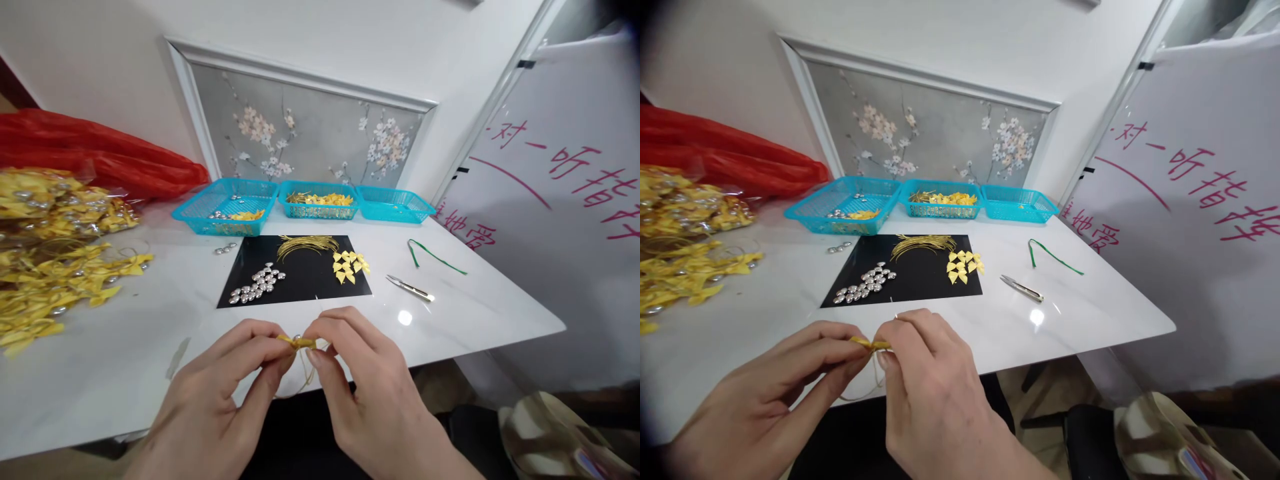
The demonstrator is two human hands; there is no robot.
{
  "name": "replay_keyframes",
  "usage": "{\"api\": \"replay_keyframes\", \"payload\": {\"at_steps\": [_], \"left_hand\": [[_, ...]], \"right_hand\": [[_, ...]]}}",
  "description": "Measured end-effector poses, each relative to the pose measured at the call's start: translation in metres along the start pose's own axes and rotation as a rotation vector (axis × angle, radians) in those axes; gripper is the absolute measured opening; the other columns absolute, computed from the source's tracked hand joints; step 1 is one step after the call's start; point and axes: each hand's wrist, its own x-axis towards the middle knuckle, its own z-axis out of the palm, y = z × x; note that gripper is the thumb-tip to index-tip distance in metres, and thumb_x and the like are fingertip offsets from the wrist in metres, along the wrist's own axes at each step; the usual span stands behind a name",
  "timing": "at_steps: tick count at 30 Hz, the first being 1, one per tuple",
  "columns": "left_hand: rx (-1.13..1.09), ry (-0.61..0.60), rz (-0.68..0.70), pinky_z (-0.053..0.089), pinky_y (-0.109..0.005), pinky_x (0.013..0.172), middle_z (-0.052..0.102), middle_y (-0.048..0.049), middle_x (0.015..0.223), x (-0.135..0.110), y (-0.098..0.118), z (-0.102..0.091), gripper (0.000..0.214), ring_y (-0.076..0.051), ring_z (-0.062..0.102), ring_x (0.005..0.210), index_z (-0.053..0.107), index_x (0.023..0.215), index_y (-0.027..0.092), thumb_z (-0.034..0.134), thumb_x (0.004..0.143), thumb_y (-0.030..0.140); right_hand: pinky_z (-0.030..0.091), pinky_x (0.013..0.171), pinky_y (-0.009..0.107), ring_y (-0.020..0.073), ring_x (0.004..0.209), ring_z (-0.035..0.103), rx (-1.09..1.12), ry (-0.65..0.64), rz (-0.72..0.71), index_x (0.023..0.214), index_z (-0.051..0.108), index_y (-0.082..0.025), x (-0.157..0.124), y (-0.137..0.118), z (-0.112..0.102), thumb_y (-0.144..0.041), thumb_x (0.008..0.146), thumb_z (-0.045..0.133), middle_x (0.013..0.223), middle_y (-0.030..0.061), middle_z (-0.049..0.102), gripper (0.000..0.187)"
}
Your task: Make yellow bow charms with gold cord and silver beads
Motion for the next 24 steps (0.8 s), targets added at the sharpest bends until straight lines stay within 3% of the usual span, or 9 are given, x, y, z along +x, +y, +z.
{"api": "replay_keyframes", "payload": {"at_steps": [9,17,22,24], "left_hand": [[0.067,0.059,0.067,0.051,-0.008,0.073,0.071,0.0112,0.091,0.0001,0.0021,-0.0027,0.015,-0.007,0.07,0.077,0.071,0.085,0.037,0.059,0.091,0.031],[0.028,0.117,0.06,0.052,-0.005,0.073,0.073,0.0106,0.087,0.0025,0.0043,-0.0052,0.017,-0.006,0.072,0.074,0.074,0.079,0.037,0.062,0.089,0.033],[0.027,0.138,0.055,0.053,-0.006,0.069,0.074,0.0107,0.085,0.0034,0.0067,-0.0034,0.015,-0.008,0.073,0.072,0.073,0.077,0.037,0.063,0.088,0.036],[0.031,0.146,0.051,0.055,-0.008,0.068,0.074,0.0099,0.085,0.0017,0.0061,-0.0029,0.015,-0.009,0.073,0.072,0.073,0.077,0.036,0.063,0.088,0.037]], "right_hand": [[0.051,0.077,0.031,0.0179,0.088,0.058,-0.016,0.004,-0.006,0.104,0.067,-0.017,0.0004,0.0017,0.0,-0.009,0.095,0.048,0.096,0.0065,0.059,0.022],[0.05,0.072,0.029,0.0173,0.082,0.057,-0.003,0.016,-0.049,0.093,0.069,-0.016,0.002,0.0024,0.0013,-0.008,0.096,0.048,0.089,0.0062,0.059,0.022],[0.05,0.091,0.03,0.0187,0.103,0.059,0.064,0.005,-0.05,0.092,0.069,-0.015,0.0058,0.0025,-0.001,-0.006,0.095,0.049,0.093,0.0077,0.061,0.021],[0.05,0.092,0.027,0.0169,0.102,0.06,0.122,-0.023,-0.029,0.093,0.069,-0.015,0.007,0.0022,-0.0027,-0.006,0.095,0.049,0.094,0.007,0.061,0.021]]}}
